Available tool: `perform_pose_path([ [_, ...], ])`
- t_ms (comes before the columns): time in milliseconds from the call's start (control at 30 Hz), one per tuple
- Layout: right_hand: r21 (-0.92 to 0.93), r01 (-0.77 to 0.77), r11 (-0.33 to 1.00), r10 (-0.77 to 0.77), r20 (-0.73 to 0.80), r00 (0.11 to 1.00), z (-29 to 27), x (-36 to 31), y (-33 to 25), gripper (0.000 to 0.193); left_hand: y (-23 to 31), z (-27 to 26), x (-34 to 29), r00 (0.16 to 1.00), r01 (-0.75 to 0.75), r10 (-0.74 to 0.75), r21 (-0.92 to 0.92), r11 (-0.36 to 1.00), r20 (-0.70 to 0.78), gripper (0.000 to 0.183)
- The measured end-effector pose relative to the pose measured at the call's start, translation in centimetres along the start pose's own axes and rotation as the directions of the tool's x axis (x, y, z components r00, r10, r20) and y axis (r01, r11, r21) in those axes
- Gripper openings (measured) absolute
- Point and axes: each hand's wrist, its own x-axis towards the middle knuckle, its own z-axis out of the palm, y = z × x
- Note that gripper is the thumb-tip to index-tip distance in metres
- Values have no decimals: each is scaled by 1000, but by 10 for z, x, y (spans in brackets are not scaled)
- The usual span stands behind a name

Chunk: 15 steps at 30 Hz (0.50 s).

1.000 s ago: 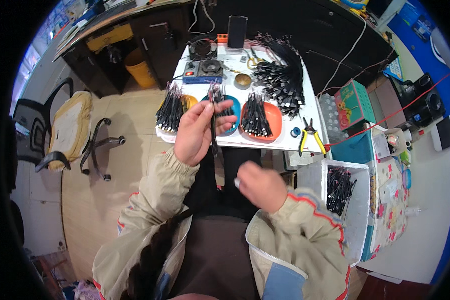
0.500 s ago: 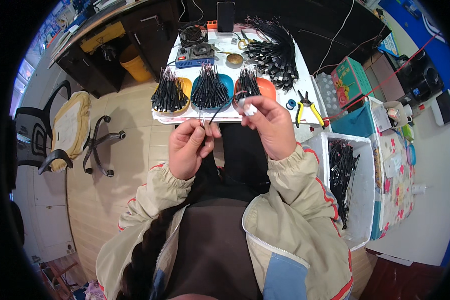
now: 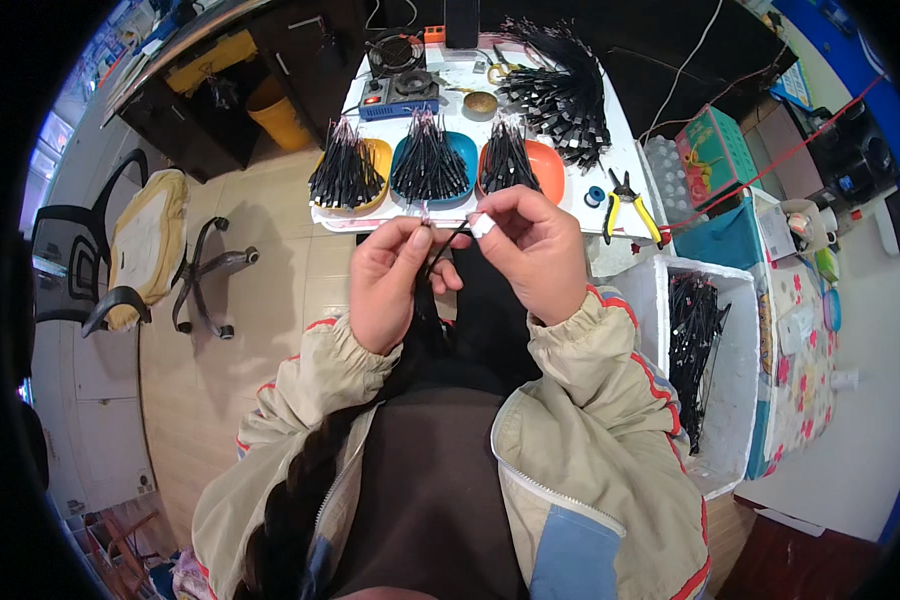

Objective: The person repeatedly picks up black wires from trays on a table, wraps a white material around the exposed ends, and places the finished wires into a container. The process is repeated for multiple wires throughout the clip.

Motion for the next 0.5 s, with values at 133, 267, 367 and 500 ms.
perform_pose_path([
  [133, -104, 78, 992, -77, 8, 997, 10, -2, 2, 12, 2, 8, 0, 995, -102, 104, 230, 968, 5, 19],
  [267, -278, 102, 955, -99, 24, 995, 9, -3, 6, 12, -1, 7, 1, 990, -136, 141, 303, 943, 6, 17],
  [367, -248, 110, 962, -93, 79, 993, 7, -6, 16, 13, -2, 2, 2, 1000, -15, 14, 51, 999, 17, 16],
  [500, 479, -355, 803, 308, 177, 935, 12, -9, 34, 17, -1, -1, 0, 999, 37, -34, -82, 996, 40, 16],
])
